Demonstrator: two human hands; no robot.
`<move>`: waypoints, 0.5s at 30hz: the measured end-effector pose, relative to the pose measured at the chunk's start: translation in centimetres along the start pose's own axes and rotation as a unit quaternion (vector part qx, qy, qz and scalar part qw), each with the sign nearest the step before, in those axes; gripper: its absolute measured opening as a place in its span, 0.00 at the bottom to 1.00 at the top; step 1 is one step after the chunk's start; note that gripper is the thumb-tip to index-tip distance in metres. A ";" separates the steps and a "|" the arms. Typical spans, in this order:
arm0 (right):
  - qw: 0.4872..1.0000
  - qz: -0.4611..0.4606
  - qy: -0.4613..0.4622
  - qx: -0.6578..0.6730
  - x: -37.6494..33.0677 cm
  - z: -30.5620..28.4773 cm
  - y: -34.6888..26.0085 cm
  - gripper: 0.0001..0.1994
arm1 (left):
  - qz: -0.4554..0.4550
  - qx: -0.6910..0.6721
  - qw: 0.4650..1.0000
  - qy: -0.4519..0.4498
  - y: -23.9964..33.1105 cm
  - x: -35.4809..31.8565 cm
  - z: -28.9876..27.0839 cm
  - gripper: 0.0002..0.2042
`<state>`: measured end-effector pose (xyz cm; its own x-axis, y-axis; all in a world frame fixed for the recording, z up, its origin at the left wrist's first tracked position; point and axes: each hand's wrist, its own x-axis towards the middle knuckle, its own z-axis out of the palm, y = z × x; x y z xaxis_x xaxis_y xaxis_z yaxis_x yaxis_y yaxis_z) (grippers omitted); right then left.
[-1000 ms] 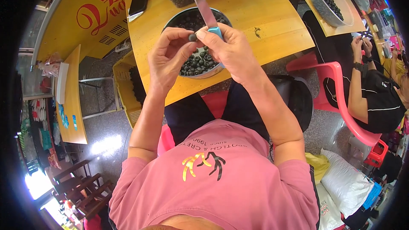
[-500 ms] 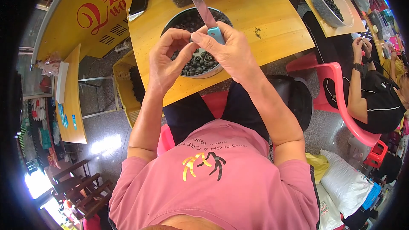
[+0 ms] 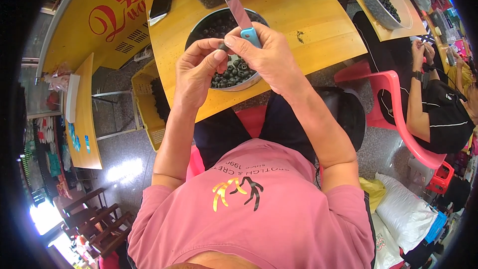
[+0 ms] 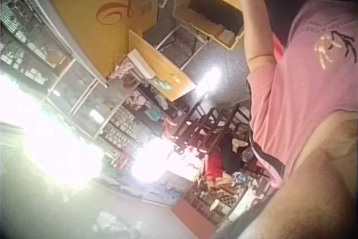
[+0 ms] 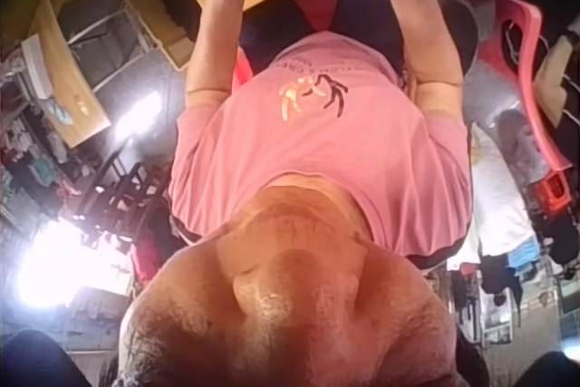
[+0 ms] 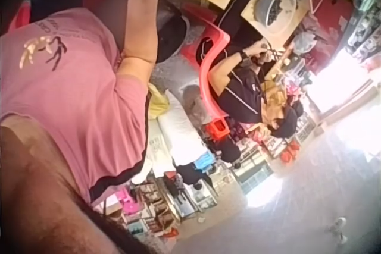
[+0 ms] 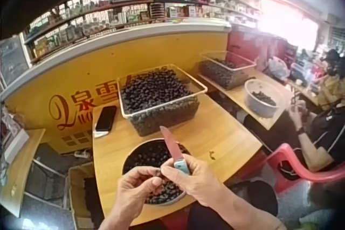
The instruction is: The recorder uses a small knife to peel the skin or extract parts from small black seeds at a workstation.
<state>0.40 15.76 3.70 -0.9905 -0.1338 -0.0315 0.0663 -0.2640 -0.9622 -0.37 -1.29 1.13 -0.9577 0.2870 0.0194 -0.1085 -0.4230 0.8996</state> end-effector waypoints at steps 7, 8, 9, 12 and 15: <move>0.975 -0.142 0.021 -0.168 0.3 -0.3 0.3 0.10 | 0.014 0.030 0.999 0.003 -0.2 0.1 -0.2 0.10; 0.975 -0.142 0.020 -0.168 0.1 -0.2 0.2 0.10 | 0.015 0.030 0.999 0.004 -0.3 0.2 -0.3 0.10; 0.959 -0.160 0.030 -0.230 -0.2 0.0 -0.1 0.10 | 0.011 0.010 1.000 0.006 -0.4 0.2 -0.4 0.10; 0.898 -0.245 0.035 -0.365 -0.5 -0.2 0.0 0.09 | 0.013 -0.026 1.000 0.007 -0.4 0.3 -0.3 0.10; 0.832 -0.314 0.032 -0.457 -0.7 -0.1 0.1 0.08 | 0.025 -0.040 0.999 0.001 -0.1 0.2 0.0 0.10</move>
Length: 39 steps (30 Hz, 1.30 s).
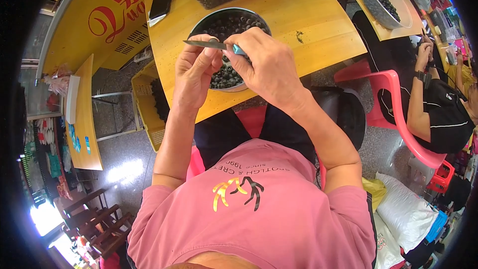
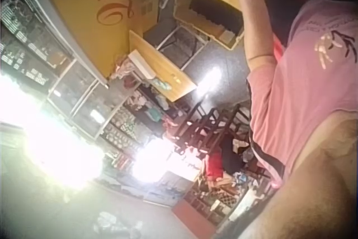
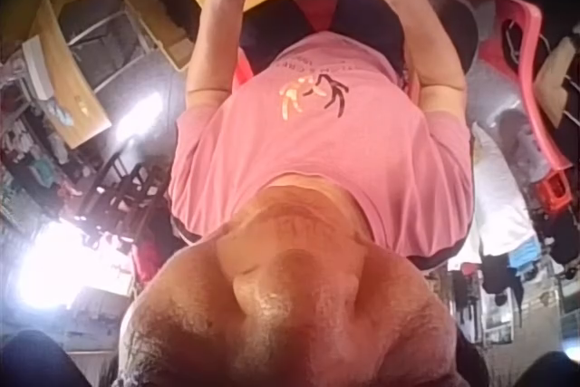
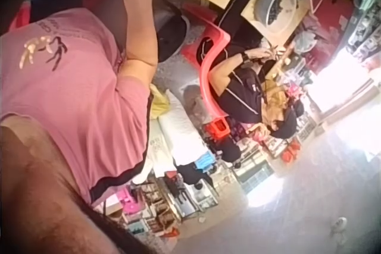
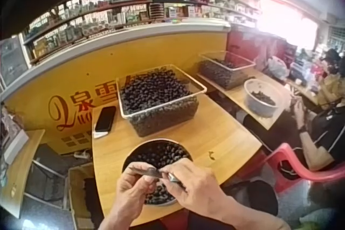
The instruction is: The recorder uses a small knife to peel the skin or extract parts from small black seeds at a workstation.
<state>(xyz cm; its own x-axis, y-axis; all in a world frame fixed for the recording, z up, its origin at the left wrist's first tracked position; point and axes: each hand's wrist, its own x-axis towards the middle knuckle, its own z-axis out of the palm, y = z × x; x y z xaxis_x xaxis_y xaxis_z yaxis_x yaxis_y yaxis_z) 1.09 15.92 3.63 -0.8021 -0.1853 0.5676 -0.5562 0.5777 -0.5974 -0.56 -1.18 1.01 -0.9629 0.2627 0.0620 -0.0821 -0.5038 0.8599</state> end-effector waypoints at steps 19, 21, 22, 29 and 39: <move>0.989 -0.116 0.057 -0.065 0.4 0.4 0.3 0.12 | 0.066 -0.029 0.996 -0.042 0.8 -0.7 0.2 0.07; 0.988 -0.090 0.041 -0.121 0.5 0.5 1.2 0.12 | 0.071 -0.018 0.995 -0.061 1.2 -1.1 -0.1 0.07; 0.982 -0.064 0.024 -0.176 0.5 0.5 1.6 0.12 | 0.076 -0.006 0.994 -0.080 1.3 -1.4 -0.1 0.07; 0.990 0.083 -0.009 0.113 1.6 -0.6 -1.6 0.10 | 0.044 -0.012 0.998 -0.034 0.6 -1.6 -0.5 0.07; 0.924 0.218 -0.101 0.298 1.1 0.0 -1.3 0.13 | 0.037 0.009 0.999 -0.034 0.3 -1.7 -0.5 0.06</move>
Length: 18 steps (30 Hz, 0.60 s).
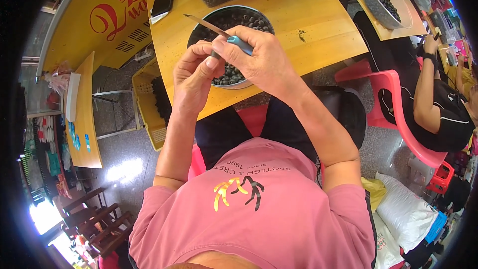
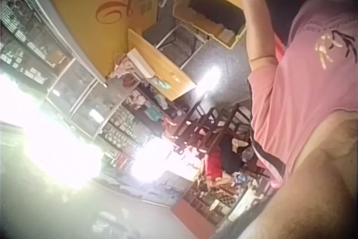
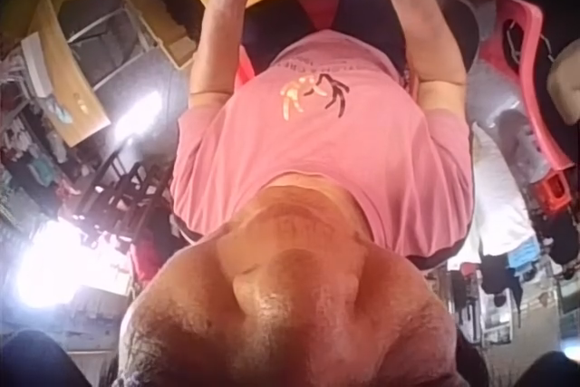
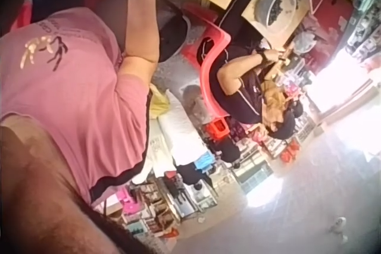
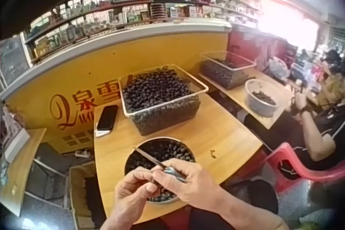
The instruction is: The recorder uses a small knife to peel the skin or extract parts from small black seeds at a workstation.
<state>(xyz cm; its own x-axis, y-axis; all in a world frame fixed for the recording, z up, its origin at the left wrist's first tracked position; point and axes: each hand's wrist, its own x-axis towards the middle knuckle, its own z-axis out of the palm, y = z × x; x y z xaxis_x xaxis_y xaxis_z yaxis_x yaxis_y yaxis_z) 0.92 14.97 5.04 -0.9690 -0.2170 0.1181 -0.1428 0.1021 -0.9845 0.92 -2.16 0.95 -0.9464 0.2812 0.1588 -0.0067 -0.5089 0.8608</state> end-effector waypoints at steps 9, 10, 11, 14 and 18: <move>0.971 -0.160 0.067 -0.166 -0.7 0.5 0.1 0.09 | -0.011 -0.037 0.999 0.003 0.1 0.0 -0.3 0.09; 0.939 -0.216 0.078 -0.256 -0.8 0.4 0.2 0.08 | -0.006 -0.032 0.999 0.011 0.2 0.1 -0.3 0.09; 0.939 -0.216 0.077 -0.256 -0.9 0.4 0.2 0.08 | -0.002 -0.027 0.999 0.018 0.2 0.1 -0.3 0.10; 0.911 -0.254 0.081 -0.314 -1.0 0.3 0.6 0.08 | 0.006 -0.023 1.000 0.011 0.2 0.2 -0.3 0.10; 0.887 -0.289 0.104 -0.345 -0.7 0.0 1.0 0.09 | 0.018 -0.014 1.000 0.005 0.1 0.2 -0.1 0.10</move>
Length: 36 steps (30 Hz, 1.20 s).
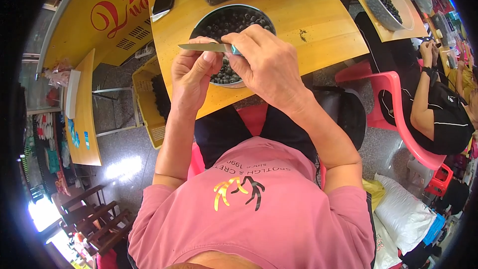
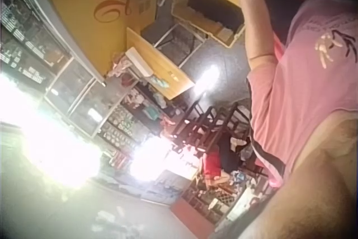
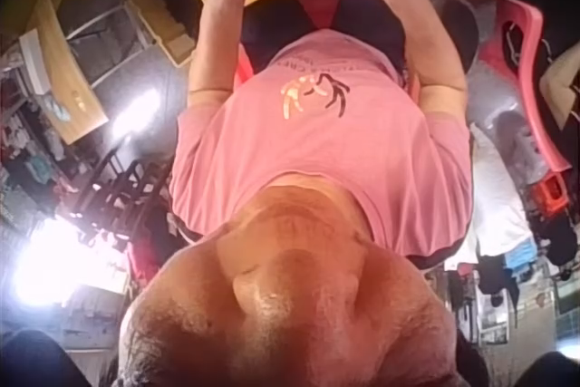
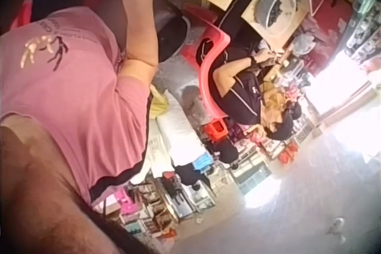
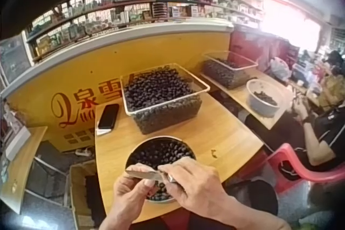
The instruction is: The recorder uses a small knife to peel the skin or extract parts from small black seeds at a workstation.
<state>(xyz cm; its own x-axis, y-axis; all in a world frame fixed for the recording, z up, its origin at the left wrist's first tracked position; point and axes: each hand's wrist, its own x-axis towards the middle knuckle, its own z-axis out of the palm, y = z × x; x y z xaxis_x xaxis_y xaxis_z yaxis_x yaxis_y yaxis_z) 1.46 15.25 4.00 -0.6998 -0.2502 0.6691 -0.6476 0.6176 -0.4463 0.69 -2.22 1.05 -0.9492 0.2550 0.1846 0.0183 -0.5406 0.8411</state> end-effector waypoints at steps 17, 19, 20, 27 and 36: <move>1.000 -0.007 -0.001 -0.014 0.1 -0.3 0.3 0.11 | 0.013 0.057 0.998 0.007 -0.1 0.4 0.2 0.09; 1.000 -0.008 0.003 -0.013 0.2 -0.4 0.1 0.10 | 0.022 0.049 0.999 0.011 0.0 0.3 0.4 0.09; 1.000 -0.008 0.003 -0.013 0.2 -0.3 0.2 0.10 | 0.030 0.041 0.999 0.014 0.1 0.2 0.5 0.09; 0.996 0.074 -0.007 -0.055 -0.9 -1.0 1.2 0.09 | 0.030 -0.006 0.999 -0.016 1.9 -0.6 1.6 0.08; 0.914 0.251 -0.056 0.315 0.7 -1.1 -1.5 0.12 | -0.008 0.060 0.998 0.020 1.1 -0.2 1.8 0.07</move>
<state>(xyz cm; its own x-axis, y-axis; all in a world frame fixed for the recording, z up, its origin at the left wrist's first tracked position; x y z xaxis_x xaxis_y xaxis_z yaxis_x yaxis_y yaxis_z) 2.25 14.97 5.82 -0.9599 -0.1493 0.2374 -0.2574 0.1326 -0.9572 1.50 -1.45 2.86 -0.9614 0.2292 0.1521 0.0381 -0.4368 0.8988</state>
